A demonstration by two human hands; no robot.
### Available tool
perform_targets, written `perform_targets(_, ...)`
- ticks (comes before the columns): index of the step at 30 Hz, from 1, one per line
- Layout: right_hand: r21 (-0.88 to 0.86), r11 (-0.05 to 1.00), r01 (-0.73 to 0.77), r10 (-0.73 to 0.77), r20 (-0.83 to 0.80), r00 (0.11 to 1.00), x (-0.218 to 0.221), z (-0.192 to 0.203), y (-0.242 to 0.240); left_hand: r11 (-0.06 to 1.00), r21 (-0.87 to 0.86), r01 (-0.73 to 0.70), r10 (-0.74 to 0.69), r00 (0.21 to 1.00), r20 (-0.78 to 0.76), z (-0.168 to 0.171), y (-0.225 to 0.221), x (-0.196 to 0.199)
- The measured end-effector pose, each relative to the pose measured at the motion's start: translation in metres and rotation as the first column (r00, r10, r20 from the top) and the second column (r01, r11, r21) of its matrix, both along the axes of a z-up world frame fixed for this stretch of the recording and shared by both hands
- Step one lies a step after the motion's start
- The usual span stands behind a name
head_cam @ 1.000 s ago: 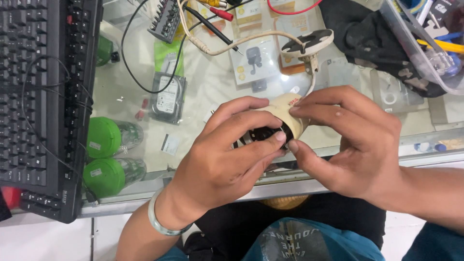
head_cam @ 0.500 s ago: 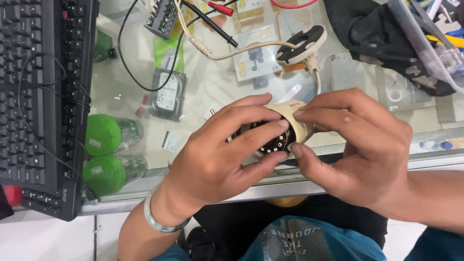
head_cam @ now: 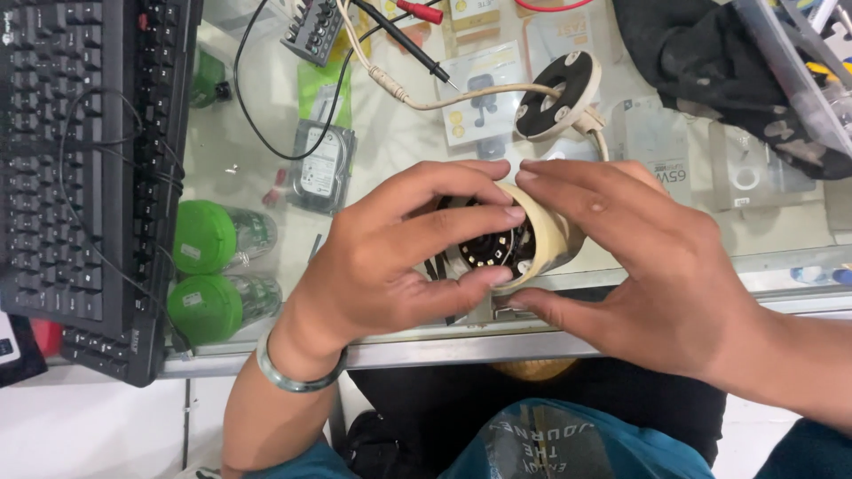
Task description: The person is disassembling a security camera, handling the IR LED board and lens, and then attempting to reassemble the components into the housing.
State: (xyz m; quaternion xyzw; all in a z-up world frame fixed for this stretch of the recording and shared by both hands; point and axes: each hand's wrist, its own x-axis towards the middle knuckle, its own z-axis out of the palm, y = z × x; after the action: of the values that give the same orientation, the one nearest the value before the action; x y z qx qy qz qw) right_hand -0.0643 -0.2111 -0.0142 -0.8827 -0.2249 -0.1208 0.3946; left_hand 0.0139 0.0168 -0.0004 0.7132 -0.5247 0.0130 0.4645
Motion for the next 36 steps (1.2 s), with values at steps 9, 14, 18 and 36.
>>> perform_targets(9, -0.022, 0.998, 0.053, -0.051, 0.084, 0.995, -0.0035, -0.0017, 0.0039, 0.989, -0.048, 0.14, -0.142, 0.99, -0.023, -0.0045, 0.002, 0.0066)
perform_targets(14, -0.03, 0.998, 0.057, -0.054, 0.085, 0.995, -0.0059, -0.0018, 0.0032, 0.988, -0.028, 0.152, -0.153, 0.988, -0.028, -0.0045, 0.0051, 0.0065)
perform_targets(18, -0.032, 0.997, 0.067, -0.064, 0.093, 0.994, -0.0069, -0.0015, 0.0034, 0.984, -0.032, 0.174, -0.175, 0.983, -0.05, -0.0029, 0.0055, 0.0064)
perform_targets(36, -0.053, 0.996, 0.067, -0.062, 0.093, 0.994, -0.0076, -0.0009, 0.0005, 0.98, 0.004, 0.201, -0.201, 0.979, 0.012, -0.0032, 0.0075, 0.0082)
